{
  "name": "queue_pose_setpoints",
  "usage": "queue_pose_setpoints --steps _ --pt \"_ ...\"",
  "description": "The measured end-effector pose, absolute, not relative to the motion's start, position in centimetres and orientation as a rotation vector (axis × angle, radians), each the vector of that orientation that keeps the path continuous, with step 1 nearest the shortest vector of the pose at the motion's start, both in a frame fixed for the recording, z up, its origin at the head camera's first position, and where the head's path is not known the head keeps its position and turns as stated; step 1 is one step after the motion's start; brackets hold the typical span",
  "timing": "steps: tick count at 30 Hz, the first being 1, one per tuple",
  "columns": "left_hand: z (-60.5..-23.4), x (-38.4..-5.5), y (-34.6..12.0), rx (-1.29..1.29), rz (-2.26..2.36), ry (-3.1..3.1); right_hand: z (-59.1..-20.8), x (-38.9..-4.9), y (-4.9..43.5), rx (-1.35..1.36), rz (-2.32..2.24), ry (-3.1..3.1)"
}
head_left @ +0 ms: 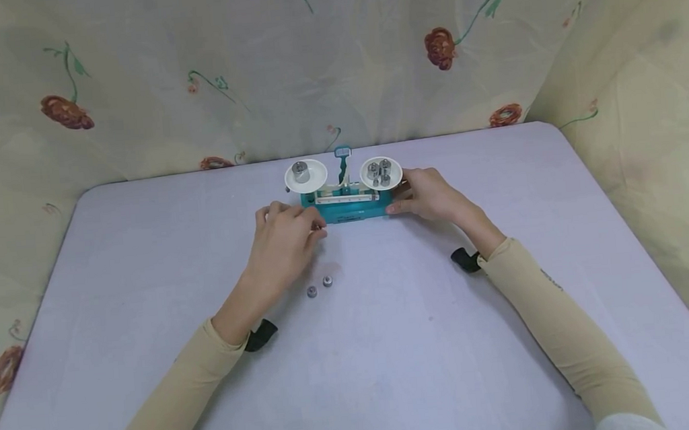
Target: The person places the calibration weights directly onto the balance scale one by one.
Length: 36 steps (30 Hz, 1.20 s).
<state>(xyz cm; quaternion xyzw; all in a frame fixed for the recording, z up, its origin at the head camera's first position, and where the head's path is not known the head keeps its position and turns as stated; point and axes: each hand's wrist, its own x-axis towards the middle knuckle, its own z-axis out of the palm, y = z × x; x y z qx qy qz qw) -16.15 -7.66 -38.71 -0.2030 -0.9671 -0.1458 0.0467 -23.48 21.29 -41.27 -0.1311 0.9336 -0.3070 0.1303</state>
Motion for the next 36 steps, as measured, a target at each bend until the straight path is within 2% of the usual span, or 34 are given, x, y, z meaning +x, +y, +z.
queue_pose_setpoints --steps 21,36 --pt "-36.7 -16.4 -8.2 -0.628 -0.533 -2.749 -41.2 -23.5 21.3 -0.374 -0.886 2.712" --pt "-36.2 -17.3 -8.3 -0.54 -0.509 -2.683 -41.3 -23.5 21.2 -0.387 -0.884 2.713"
